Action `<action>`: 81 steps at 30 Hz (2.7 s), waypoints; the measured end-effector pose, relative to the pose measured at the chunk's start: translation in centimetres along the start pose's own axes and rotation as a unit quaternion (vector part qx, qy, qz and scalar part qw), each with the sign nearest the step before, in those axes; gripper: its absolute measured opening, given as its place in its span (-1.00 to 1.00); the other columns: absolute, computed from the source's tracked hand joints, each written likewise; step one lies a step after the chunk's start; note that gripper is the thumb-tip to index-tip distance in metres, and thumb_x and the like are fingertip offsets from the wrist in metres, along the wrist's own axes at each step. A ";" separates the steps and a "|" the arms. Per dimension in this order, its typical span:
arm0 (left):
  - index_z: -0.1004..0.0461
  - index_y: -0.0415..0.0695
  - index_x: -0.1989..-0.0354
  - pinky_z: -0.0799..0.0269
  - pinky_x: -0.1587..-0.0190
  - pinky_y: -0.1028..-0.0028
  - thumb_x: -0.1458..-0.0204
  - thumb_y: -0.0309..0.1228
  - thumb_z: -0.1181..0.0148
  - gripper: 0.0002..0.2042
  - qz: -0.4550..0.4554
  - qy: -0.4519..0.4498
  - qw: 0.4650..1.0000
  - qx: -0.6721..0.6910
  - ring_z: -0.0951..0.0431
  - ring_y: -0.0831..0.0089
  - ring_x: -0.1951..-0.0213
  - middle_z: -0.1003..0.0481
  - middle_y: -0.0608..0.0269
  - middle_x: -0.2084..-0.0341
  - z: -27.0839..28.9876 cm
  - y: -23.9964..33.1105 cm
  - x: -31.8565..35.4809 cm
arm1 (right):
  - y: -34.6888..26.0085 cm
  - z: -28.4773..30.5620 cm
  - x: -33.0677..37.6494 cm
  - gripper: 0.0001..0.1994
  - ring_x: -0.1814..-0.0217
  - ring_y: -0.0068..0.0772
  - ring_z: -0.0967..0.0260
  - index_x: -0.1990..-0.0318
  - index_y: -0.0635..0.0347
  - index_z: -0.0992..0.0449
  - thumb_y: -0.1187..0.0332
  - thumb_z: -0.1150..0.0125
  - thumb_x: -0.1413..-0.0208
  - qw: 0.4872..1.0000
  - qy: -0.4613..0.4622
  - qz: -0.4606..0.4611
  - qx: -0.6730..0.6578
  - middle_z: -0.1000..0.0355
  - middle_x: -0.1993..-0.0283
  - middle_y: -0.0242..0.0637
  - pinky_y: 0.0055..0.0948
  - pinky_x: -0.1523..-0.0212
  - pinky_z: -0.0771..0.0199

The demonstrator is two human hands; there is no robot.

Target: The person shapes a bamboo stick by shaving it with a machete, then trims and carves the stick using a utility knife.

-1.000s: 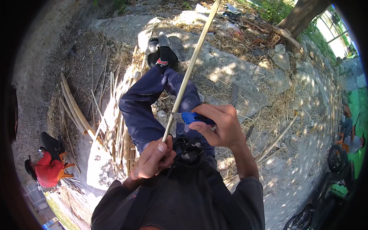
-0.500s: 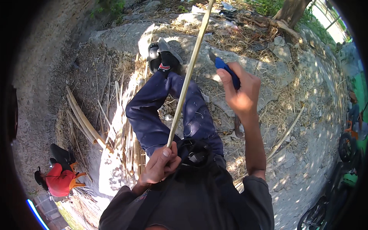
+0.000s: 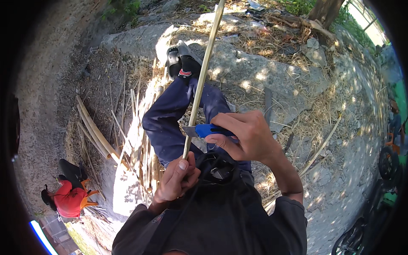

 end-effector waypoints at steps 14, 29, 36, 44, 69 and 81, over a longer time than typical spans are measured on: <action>-0.24 -0.14 0.28 0.04 0.53 0.55 -0.53 -0.06 0.22 -0.58 -0.013 0.028 0.998 -0.064 -0.06 0.68 0.60 -0.07 0.50 0.62 0.5 0.0 0.0 | 2.1 3.3 -2.2 -0.69 0.62 -0.27 -0.44 0.22 0.23 -0.62 0.12 -0.42 -0.23 0.972 0.162 -0.055 0.161 -0.52 0.51 -0.25 -0.32 0.58 -0.32; -0.28 -0.14 0.27 0.04 0.66 0.56 -0.49 -0.09 0.10 -0.63 -0.077 0.069 0.986 -0.131 -0.08 0.69 0.74 -0.20 0.44 0.74 0.8 1.7 -0.3 | -0.7 0.1 -0.7 -0.63 0.58 -0.25 -0.49 0.25 0.28 -0.59 0.11 -0.50 -0.12 0.998 -0.005 0.051 0.041 -0.54 0.45 -0.24 -0.38 0.54 -0.43; -0.36 -0.20 0.24 -0.12 0.57 0.55 -0.46 -0.26 -0.01 -0.74 -0.122 0.095 0.964 -0.215 -0.26 0.67 0.68 -0.37 0.40 0.70 0.3 2.9 0.1 | 0.3 -0.2 -0.1 -0.55 0.61 -0.26 -0.46 0.30 0.25 -0.59 -0.04 -0.40 -0.19 0.996 0.027 0.076 0.026 -0.50 0.51 -0.28 -0.37 0.56 -0.37; -0.39 -0.31 -0.20 -0.35 0.51 0.26 -0.40 -0.36 -0.12 -0.67 -0.107 0.115 0.933 -0.323 -0.58 0.13 0.62 -0.44 0.02 0.67 0.2 3.0 0.4 | 0.7 0.2 -0.6 -0.59 0.58 -0.27 -0.50 0.28 0.25 -0.62 0.03 -0.53 -0.08 0.995 0.026 0.093 -0.007 -0.53 0.48 -0.29 -0.38 0.55 -0.43; -0.28 -0.20 0.26 -0.13 0.53 0.52 -0.49 -0.29 0.06 -0.74 -0.114 0.093 0.971 -0.191 -0.24 0.65 0.63 -0.31 0.38 0.69 -0.5 3.8 0.4 | 3.7 4.0 -4.5 -0.62 0.58 -0.43 -0.42 0.28 0.26 -0.59 0.05 -0.41 -0.23 0.963 0.242 0.037 0.112 -0.48 0.54 -0.29 -0.45 0.53 -0.30; -0.19 -0.09 0.26 0.11 0.76 0.62 -0.52 0.01 0.29 -0.58 -0.006 -0.045 0.997 0.063 0.02 0.72 0.73 -0.12 0.46 0.71 0.7 1.9 -0.3 | 0.0 2.2 -1.4 -0.39 0.58 -0.44 -0.40 0.20 0.38 -0.55 -0.18 -0.17 -0.34 0.985 0.162 0.050 0.000 -0.49 0.45 -0.24 -0.49 0.53 -0.28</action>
Point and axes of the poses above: each hand's wrist, its own x-axis away from the middle knuckle, its own z-axis out of the back of the hand, y = z × x, the point moved 7 cm from there along -x, towards the middle knuckle
